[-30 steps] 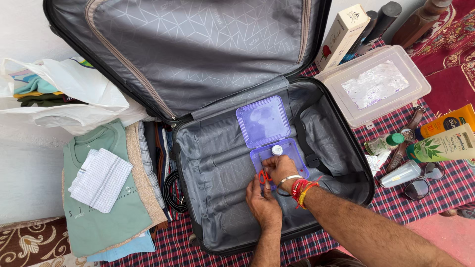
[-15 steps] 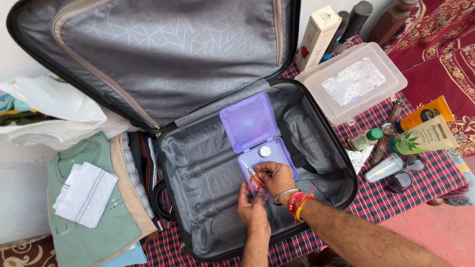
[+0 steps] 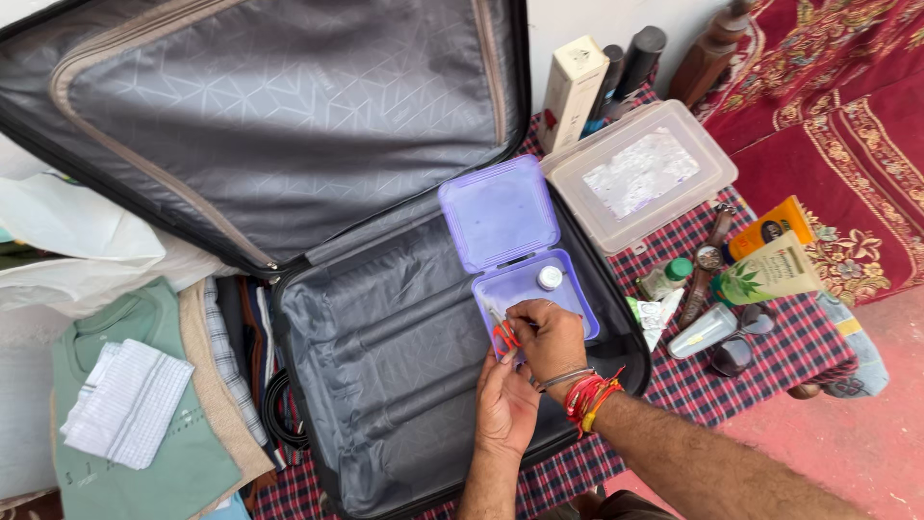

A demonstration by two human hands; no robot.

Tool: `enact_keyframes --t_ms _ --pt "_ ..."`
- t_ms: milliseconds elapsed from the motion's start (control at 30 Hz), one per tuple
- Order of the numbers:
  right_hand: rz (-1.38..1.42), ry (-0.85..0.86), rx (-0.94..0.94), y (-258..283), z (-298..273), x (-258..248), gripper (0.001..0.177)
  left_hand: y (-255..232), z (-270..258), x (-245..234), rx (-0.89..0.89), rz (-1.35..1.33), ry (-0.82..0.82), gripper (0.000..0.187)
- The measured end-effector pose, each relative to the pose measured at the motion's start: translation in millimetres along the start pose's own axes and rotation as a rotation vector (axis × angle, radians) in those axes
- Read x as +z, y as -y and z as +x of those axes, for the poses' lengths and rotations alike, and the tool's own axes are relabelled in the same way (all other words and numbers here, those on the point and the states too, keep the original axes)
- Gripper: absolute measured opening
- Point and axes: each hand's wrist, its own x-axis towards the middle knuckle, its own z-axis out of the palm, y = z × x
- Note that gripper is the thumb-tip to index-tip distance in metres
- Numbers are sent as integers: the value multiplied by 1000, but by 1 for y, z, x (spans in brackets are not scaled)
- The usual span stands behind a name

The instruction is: The person packs a suitcase by coiling a black belt and placing it inside. They then open a small purple container, add a pair of scissors and a tube of cream, close it, and place it in the suitcase. Finally, they place a larger clear container with toiletries into the suitcase.

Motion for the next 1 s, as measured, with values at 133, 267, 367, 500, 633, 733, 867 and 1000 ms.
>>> enact_keyframes --t_ms 133,267,367,500,633,733,867,1000 --pt "-132 56 -202 -4 -5 -11 16 10 -7 -7 30 -41 102 50" --pt "-168 179 -396 -8 -8 -22 17 8 -5 -11 40 3 81 53" --pt "-99 170 -495 -5 -12 -36 19 5 -11 -4 48 15 58 57" --pt "7 -39 -693 -12 -21 -72 19 3 -18 9 67 -11 39 58" --pt "3 -282 -286 -50 -35 -120 16 3 -22 13 59 -15 26 58" --pt "-215 -272 125 -88 -36 -145 21 5 -23 15 70 -33 32 58" --pt "-601 -159 384 -127 -29 -144 38 6 -24 13 82 -23 29 58" --pt "-723 -69 457 -139 -15 -131 50 7 -24 13 78 33 19 59"
